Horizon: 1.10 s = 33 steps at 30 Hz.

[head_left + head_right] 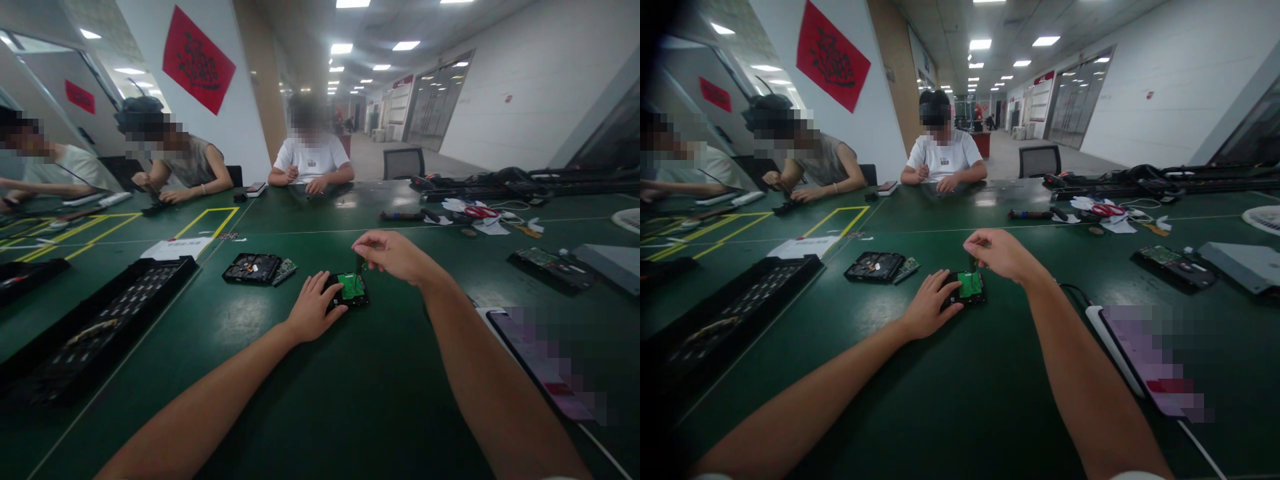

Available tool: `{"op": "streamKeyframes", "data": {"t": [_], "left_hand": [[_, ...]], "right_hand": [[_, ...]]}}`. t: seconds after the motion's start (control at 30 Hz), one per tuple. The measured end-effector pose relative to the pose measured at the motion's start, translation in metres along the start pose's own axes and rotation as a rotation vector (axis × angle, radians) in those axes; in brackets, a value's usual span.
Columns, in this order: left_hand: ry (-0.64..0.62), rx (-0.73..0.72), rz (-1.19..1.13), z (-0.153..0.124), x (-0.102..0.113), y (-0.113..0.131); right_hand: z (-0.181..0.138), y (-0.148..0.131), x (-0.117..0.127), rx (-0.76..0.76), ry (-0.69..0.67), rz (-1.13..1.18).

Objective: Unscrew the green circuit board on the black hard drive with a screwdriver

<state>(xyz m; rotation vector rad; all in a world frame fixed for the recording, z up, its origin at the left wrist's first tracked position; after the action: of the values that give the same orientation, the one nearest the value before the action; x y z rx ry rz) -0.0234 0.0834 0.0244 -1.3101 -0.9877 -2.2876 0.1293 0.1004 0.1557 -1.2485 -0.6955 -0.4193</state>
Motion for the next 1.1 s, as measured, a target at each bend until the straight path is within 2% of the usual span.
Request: {"op": "streamKeyframes", "data": {"t": [0.13,0.37,0.57,0.77,0.93,1.1], "left_hand": [[-0.004,0.0,0.004,0.0,-0.001,0.0],[0.009,0.005,0.007,0.0,-0.001,-0.002],[0.006,0.001,0.003,0.0,-0.002,-0.002],[0.0,-0.004,0.013,0.0,0.0,0.001],[0.007,0.0,0.015,0.0,0.0,0.0],[0.003,-0.003,0.003,0.001,-0.001,-0.001]], "right_hand": [[-0.002,0.002,0.003,-0.066,0.034,0.021],[0.002,0.0,-0.001,-0.02,0.033,0.057],[0.003,0.002,0.002,0.04,0.056,-0.032],[0.004,0.012,0.001,-0.031,0.073,0.032],[0.005,0.005,-0.003,0.02,0.054,0.039],[0.003,0.003,-0.003,0.007,0.045,0.039]]}}
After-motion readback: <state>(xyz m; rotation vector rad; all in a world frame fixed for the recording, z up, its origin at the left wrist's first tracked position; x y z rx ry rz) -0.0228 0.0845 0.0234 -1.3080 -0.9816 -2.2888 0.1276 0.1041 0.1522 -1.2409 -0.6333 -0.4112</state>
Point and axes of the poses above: each hand's wrist, its own z-axis towards the middle knuckle, its own x-axis out of the back of the hand, y = z × x, the point moved 10 cm from there along z, towards the middle knuckle, and after that the axes turned 11 degrees about -z, right-handed, at the moved point
